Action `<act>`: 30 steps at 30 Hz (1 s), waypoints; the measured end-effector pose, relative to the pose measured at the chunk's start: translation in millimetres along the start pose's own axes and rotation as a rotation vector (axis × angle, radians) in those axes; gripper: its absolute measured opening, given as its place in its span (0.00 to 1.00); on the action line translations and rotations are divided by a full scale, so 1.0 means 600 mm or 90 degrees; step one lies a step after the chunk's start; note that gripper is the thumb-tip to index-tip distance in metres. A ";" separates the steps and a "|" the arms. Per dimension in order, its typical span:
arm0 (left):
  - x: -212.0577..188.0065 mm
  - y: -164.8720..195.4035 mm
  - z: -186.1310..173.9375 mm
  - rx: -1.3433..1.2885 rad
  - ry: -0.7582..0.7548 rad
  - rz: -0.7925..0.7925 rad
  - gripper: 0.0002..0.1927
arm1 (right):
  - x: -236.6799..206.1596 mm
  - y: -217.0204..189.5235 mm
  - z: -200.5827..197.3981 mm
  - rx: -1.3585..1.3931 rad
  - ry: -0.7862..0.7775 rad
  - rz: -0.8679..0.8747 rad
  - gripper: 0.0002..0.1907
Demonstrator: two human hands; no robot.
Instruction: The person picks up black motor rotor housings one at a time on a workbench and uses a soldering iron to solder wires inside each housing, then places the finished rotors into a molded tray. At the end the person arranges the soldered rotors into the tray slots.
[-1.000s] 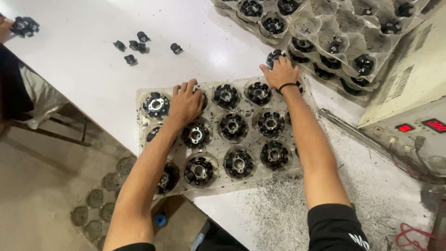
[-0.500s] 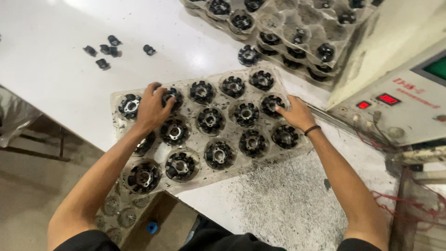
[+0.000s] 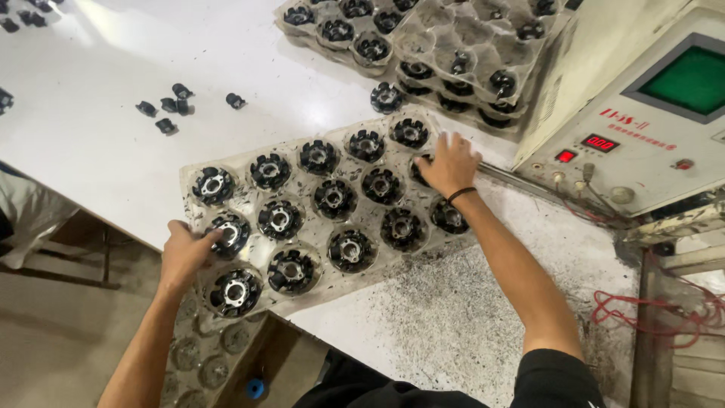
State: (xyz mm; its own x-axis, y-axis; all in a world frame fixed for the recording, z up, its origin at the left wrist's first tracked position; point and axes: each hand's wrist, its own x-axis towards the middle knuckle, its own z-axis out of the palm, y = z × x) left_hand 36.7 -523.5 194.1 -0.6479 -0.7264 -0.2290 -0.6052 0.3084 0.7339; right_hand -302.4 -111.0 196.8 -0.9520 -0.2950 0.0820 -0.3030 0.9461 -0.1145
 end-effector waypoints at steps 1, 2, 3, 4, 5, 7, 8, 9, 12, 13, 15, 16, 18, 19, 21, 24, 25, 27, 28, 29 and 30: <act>0.008 -0.001 0.003 0.015 -0.009 -0.011 0.38 | 0.006 0.028 -0.010 0.037 -0.038 0.048 0.42; 0.016 -0.002 0.004 0.028 -0.016 -0.021 0.37 | 0.014 0.048 -0.014 0.075 -0.072 0.093 0.39; 0.024 -0.004 0.004 0.043 -0.020 -0.030 0.36 | 0.019 0.056 -0.015 0.137 -0.060 0.062 0.38; 0.032 -0.006 0.004 0.037 -0.035 -0.038 0.37 | 0.017 0.065 -0.009 0.200 -0.053 0.034 0.36; 0.037 -0.010 0.001 0.036 -0.055 -0.050 0.38 | 0.013 0.069 -0.003 0.263 -0.052 0.009 0.34; 0.043 -0.013 -0.004 0.063 -0.083 -0.065 0.37 | 0.003 0.067 0.006 0.230 -0.051 0.038 0.35; 0.043 -0.011 -0.008 0.089 -0.089 -0.063 0.35 | 0.002 0.061 0.000 0.214 -0.045 0.047 0.35; 0.042 -0.007 -0.013 0.119 -0.096 -0.060 0.33 | -0.003 0.058 -0.012 0.198 -0.040 0.041 0.32; 0.032 0.037 -0.044 0.237 0.020 0.137 0.36 | -0.013 0.050 -0.085 0.159 0.000 0.005 0.25; 0.027 0.061 -0.058 0.296 -0.009 0.108 0.36 | -0.018 0.047 -0.114 0.151 0.022 -0.021 0.26; 0.024 0.127 -0.098 0.405 -0.061 0.057 0.36 | -0.015 0.039 -0.178 0.135 0.043 -0.066 0.27; 0.026 0.166 -0.115 0.424 -0.086 0.067 0.37 | -0.009 0.038 -0.209 0.122 0.039 -0.084 0.27; 0.038 0.246 -0.153 0.474 -0.136 0.043 0.36 | 0.015 0.039 -0.262 0.111 0.002 -0.091 0.27; 0.057 0.288 -0.170 0.509 -0.163 0.009 0.34 | 0.038 0.045 -0.288 0.115 -0.031 -0.077 0.26; 0.109 0.367 -0.193 0.468 -0.155 0.082 0.33 | 0.093 0.071 -0.336 0.095 0.097 -0.166 0.27; 0.231 0.479 -0.182 0.505 -0.076 0.163 0.32 | 0.211 0.116 -0.390 0.094 0.137 -0.133 0.24; 0.273 0.515 -0.169 0.458 -0.055 0.217 0.31 | 0.253 0.131 -0.402 0.066 0.204 -0.156 0.23; 0.354 0.593 -0.132 0.432 0.039 0.476 0.35 | 0.344 0.140 -0.406 0.020 0.263 -0.130 0.22; 0.390 0.638 -0.103 0.474 0.022 0.411 0.33 | 0.390 0.147 -0.411 0.000 0.259 -0.074 0.22; 0.427 0.689 -0.069 0.515 0.006 0.350 0.34 | 0.435 0.151 -0.415 -0.019 0.260 -0.015 0.21; 0.459 0.740 -0.030 0.456 0.000 0.348 0.29 | 0.478 0.152 -0.412 -0.036 0.319 -0.017 0.24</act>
State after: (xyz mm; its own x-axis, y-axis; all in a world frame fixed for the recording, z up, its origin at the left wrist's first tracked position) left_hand -402.1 -597.7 468.7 -0.9300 -0.3658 0.0351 -0.3556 0.9199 0.1653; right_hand -592.4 -76.3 454.4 -0.8017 -0.2324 0.5506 -0.3112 0.9489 -0.0527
